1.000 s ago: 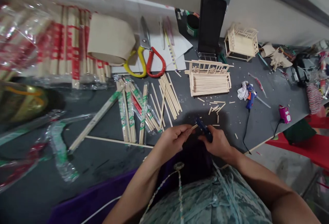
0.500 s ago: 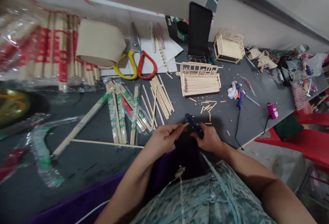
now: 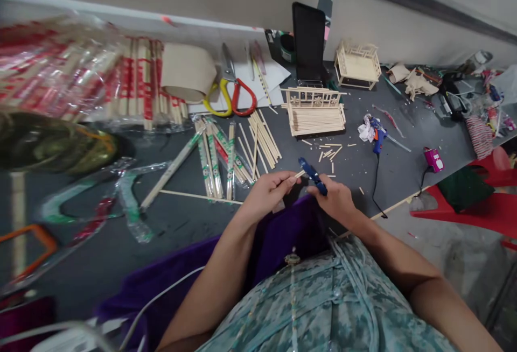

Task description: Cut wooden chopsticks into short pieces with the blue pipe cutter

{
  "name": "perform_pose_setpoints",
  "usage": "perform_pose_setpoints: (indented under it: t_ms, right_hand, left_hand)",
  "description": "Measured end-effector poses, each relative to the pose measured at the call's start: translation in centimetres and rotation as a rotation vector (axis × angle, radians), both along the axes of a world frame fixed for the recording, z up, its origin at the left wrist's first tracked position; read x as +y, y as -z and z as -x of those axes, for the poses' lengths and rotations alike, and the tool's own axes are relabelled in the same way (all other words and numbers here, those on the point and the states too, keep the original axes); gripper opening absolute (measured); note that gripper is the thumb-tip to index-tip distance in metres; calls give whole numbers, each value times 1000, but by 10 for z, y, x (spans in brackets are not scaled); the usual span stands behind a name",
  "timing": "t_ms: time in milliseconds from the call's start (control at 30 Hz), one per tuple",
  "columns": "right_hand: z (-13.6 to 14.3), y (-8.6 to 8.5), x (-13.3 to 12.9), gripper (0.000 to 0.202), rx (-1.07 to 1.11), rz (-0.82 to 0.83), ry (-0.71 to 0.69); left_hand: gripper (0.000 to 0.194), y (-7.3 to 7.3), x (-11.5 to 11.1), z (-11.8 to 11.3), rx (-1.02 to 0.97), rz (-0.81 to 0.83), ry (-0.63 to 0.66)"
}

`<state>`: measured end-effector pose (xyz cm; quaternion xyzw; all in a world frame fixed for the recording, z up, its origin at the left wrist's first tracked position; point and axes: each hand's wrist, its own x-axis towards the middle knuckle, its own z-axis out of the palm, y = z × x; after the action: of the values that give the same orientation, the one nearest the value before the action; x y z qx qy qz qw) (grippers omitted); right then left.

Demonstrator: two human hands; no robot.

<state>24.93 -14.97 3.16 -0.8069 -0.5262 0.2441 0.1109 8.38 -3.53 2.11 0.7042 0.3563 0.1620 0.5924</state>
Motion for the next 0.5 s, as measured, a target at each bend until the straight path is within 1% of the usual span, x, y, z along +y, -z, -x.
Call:
perform_pose_setpoints:
  t_ms: [133, 233, 367, 500]
  right_hand:
    - [3, -9, -2, 26, 96, -4, 18]
    - [4, -10, 0, 28, 126, 7, 45]
    - [7, -2, 0, 23, 17, 34, 76]
    - [5, 10, -3, 22, -35, -29, 54]
  left_hand:
    - [36, -2, -3, -1, 17, -56, 2]
    - [34, -3, -2, 0, 22, -74, 5]
    - [33, -3, 0, 2, -7, -47, 46]
    - [35, -5, -1, 4, -25, -12, 62]
